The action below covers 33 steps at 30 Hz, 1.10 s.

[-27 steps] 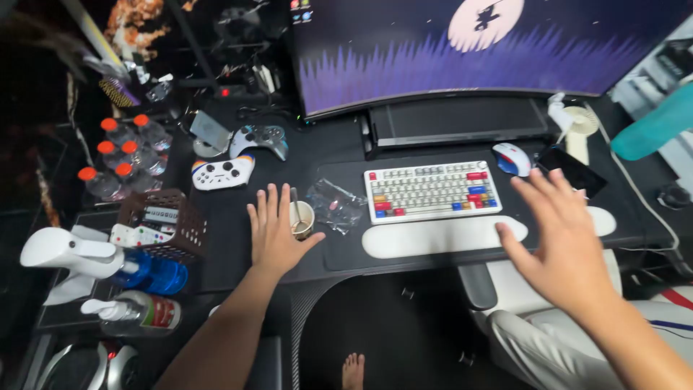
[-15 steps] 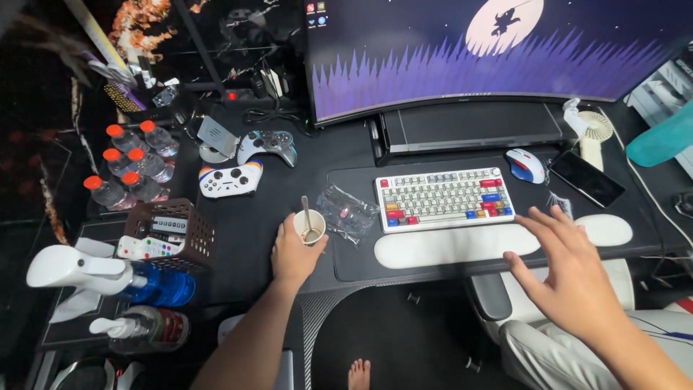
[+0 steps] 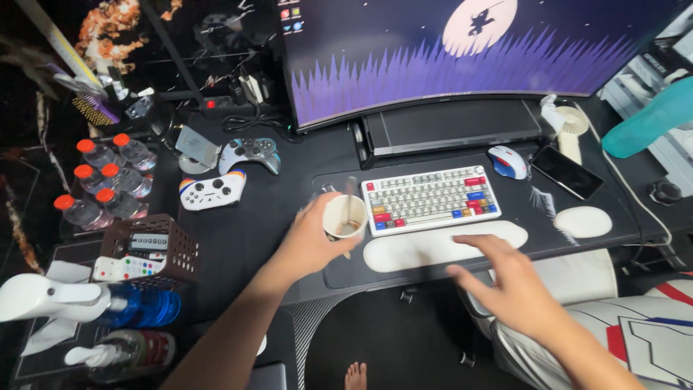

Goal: The recorder prepares a hot drink by getting a cup, adding a sachet of powder, and checking an electric kettle.

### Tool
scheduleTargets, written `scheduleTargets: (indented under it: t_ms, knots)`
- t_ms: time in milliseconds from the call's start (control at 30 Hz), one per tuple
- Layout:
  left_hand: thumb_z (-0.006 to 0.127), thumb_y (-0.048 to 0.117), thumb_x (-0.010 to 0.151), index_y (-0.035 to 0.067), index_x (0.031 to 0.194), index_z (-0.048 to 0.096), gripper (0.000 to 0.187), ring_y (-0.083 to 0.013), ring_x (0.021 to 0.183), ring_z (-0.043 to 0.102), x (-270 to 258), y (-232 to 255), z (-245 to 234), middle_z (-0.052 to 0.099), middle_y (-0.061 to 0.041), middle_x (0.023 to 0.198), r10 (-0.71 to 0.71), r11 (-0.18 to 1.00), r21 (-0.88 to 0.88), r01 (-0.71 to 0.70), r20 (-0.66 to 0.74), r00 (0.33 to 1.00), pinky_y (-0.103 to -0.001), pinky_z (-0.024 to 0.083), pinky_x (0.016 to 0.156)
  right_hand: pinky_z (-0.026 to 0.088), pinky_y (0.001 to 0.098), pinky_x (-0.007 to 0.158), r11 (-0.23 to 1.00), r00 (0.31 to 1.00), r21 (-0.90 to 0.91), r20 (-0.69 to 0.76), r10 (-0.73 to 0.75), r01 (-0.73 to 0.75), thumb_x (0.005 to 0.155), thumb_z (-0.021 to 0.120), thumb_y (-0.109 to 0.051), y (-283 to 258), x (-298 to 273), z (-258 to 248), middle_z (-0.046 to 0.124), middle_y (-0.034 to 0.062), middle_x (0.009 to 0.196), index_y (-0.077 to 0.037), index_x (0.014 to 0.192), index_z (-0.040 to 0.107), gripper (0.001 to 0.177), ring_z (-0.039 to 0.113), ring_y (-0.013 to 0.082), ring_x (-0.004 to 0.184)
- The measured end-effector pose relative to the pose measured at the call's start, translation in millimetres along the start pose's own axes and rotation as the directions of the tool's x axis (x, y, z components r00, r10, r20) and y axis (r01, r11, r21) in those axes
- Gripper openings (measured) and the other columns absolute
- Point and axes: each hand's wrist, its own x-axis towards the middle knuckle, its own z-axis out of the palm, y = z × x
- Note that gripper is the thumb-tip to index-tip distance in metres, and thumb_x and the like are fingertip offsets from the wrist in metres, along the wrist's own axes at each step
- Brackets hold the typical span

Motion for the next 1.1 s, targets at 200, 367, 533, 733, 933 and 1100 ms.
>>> scheduleTargets:
  t_ms: [200,367,533,733,933,1100]
  knots:
    - [0.089,0.027,0.066,0.006,0.133,0.060,0.076,-0.0207,0.109,0.075,29,69,-3,0.076,-0.011,0.116,0.021,0.981,-0.182,0.064,0.428,0.903,-0.034,0.057,0.094,0.052,0.0375,0.099,0.820,0.993,0.564,0.007,-0.121,0.096,0.067,0.089,-0.024,-18,7,25,0.066,0.0097,0.127,-0.011,0.150,0.048,0.093,0.065,0.0225,0.118]
    - [0.089,0.028,0.069,0.005,0.135,0.059,0.076,-0.0176,0.109,0.071,54,97,18,0.073,-0.009,0.118,0.127,0.937,-0.335,0.101,0.596,0.793,-0.032,0.057,0.094,0.052,0.0398,0.103,0.696,0.988,0.703,-0.071,-0.138,0.148,0.070,0.088,-0.018,-12,6,21,0.069,0.0117,0.127,-0.004,0.145,0.047,0.087,0.067,0.0235,0.119]
    - [0.088,0.027,0.071,0.004,0.144,0.054,0.084,-0.0183,0.110,0.070,77,140,37,0.071,-0.010,0.122,0.225,0.897,-0.425,0.126,0.681,0.697,-0.032,0.058,0.095,0.056,0.0402,0.099,0.591,0.989,0.793,-0.129,-0.069,0.144,0.075,0.084,-0.010,8,-8,-6,0.072,0.0127,0.123,0.001,0.140,0.054,0.072,0.069,0.0234,0.112]
    - [0.090,0.029,0.072,0.002,0.157,0.034,0.106,-0.0224,0.125,0.065,75,201,75,0.066,-0.014,0.134,0.406,0.807,-0.581,0.106,0.676,0.615,-0.036,0.052,0.106,0.054,0.0382,0.102,0.563,0.931,0.799,-0.339,0.132,0.211,0.077,0.080,-0.008,39,-63,-45,0.066,0.0099,0.132,-0.002,0.145,0.049,0.074,0.065,0.0196,0.119]
    - [0.089,0.034,0.075,0.000,0.157,0.040,0.102,-0.0222,0.130,0.065,52,289,133,0.065,-0.016,0.140,0.639,0.697,-0.716,0.037,0.643,0.422,-0.037,0.052,0.111,0.046,0.0397,0.112,0.635,0.736,0.680,-0.629,0.250,0.366,0.075,0.083,-0.005,71,-172,-79,0.061,0.0102,0.139,0.001,0.149,0.044,0.083,0.058,0.0205,0.129]
    - [0.087,0.033,0.080,0.000,0.148,0.047,0.085,-0.0216,0.123,0.070,11,361,207,0.071,-0.014,0.132,0.788,0.552,-0.833,-0.044,0.504,0.352,-0.037,0.053,0.109,0.053,0.0399,0.106,0.739,0.474,0.616,-0.755,0.454,0.274,0.077,0.081,-0.002,91,-270,-98,0.062,0.0114,0.135,0.003,0.145,0.046,0.077,0.063,0.0213,0.124]
